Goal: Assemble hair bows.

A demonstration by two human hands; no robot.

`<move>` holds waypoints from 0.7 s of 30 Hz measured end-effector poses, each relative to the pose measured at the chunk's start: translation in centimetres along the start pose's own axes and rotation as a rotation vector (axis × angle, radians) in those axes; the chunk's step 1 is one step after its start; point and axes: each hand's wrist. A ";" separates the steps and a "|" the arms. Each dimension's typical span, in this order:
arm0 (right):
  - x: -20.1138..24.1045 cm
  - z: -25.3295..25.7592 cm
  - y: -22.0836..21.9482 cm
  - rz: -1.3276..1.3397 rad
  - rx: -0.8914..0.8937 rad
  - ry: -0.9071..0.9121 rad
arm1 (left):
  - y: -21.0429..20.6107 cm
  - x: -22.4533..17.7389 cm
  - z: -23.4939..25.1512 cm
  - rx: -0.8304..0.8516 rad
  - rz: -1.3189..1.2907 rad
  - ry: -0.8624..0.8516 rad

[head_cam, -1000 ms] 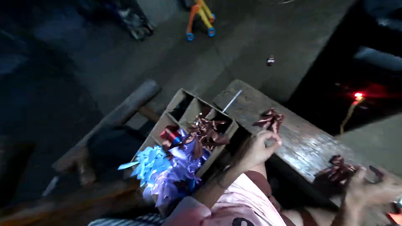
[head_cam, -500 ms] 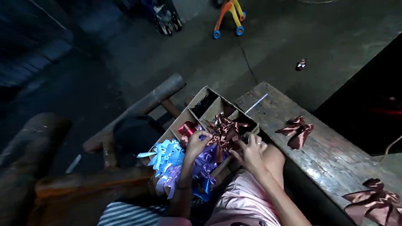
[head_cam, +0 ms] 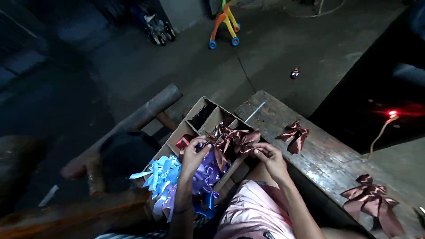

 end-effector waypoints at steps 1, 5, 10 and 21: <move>-0.2 -0.1 0.4 0.076 0.009 -0.008 | -0.2 -1.0 -0.1 -0.051 -0.097 -0.005; 0.4 -1.0 2.1 0.515 0.064 -0.178 | -3.2 -4.6 -0.1 -0.059 -0.405 0.089; 1.2 -3.1 6.5 0.807 0.159 -0.230 | -10.5 -5.6 0.6 0.152 -0.611 0.325; 0.5 -5.8 13.8 1.236 -0.268 -0.130 | -20.6 -5.8 2.3 0.525 -0.723 0.426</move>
Point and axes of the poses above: each hand's wrist, its own z-axis towards the middle knuckle, its own y-axis out of the back of the hand, x = y × z, and after that the axes turned 14 degrees about -y, right-handed
